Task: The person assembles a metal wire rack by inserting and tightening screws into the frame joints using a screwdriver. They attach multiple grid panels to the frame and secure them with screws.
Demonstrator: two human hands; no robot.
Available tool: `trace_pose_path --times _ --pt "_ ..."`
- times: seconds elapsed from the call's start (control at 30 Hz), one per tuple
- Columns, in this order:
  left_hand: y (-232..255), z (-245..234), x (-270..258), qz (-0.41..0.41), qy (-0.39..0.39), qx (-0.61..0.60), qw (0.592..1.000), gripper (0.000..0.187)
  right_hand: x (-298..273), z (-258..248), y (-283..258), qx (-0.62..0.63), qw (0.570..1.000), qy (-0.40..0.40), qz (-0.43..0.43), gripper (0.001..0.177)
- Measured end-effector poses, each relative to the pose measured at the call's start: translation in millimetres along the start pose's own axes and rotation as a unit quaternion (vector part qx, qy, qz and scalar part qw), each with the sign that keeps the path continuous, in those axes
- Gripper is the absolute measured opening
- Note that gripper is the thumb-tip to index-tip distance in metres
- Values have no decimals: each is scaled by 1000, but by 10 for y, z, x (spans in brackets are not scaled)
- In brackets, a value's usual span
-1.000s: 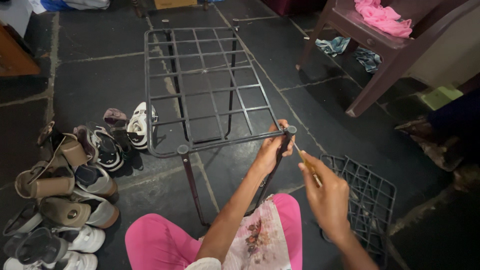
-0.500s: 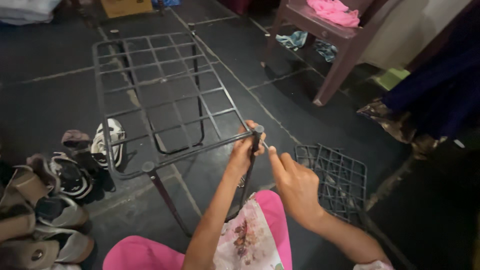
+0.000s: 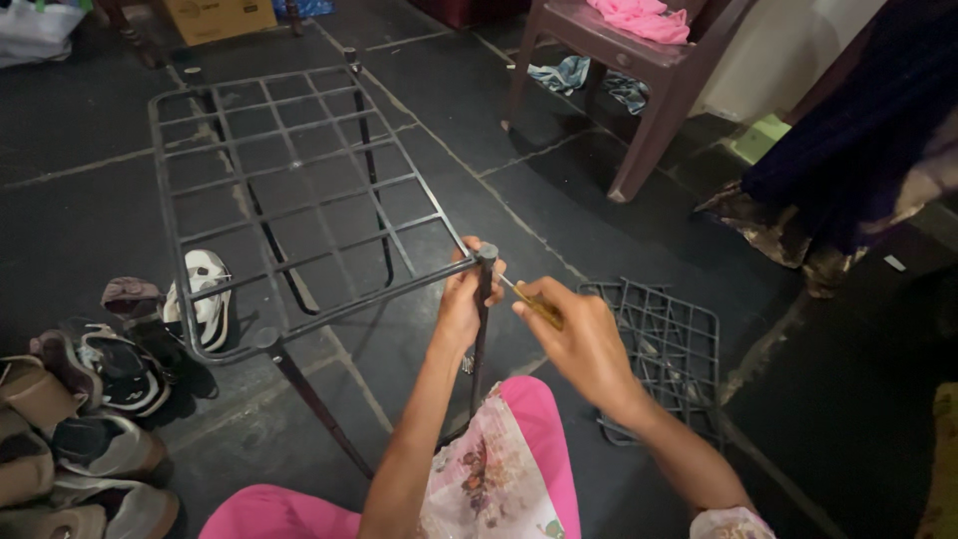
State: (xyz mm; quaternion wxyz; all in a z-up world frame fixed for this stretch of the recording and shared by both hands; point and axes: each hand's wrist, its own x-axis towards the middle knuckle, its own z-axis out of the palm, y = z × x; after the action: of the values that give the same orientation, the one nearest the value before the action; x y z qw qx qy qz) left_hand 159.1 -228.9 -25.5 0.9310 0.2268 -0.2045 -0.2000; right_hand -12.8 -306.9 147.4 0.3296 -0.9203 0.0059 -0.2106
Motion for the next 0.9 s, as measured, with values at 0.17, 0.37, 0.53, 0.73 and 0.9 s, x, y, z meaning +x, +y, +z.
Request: trace_pose_path --times 0.17,0.37,0.53,0.73,0.9 --pt "3 29 -35 6 -19 -8 1000 22 -29 -24 -43 -44 999 4 -27 21" --pt "-10 -8 -67 6 -23 -5 1000 26 -197 50 -141 -399 879 108 -237 39" --pt "5 -101 17 -20 -13 -44 999 29 -156 90 -86 -521 796 84 -297 39" --pt "20 -181 39 1 -48 -48 998 33 -37 179 60 -482 825 39 -292 45" --pt "114 -178 60 -23 -98 -75 992 27 51 176 68 -343 907 14 -245 36"
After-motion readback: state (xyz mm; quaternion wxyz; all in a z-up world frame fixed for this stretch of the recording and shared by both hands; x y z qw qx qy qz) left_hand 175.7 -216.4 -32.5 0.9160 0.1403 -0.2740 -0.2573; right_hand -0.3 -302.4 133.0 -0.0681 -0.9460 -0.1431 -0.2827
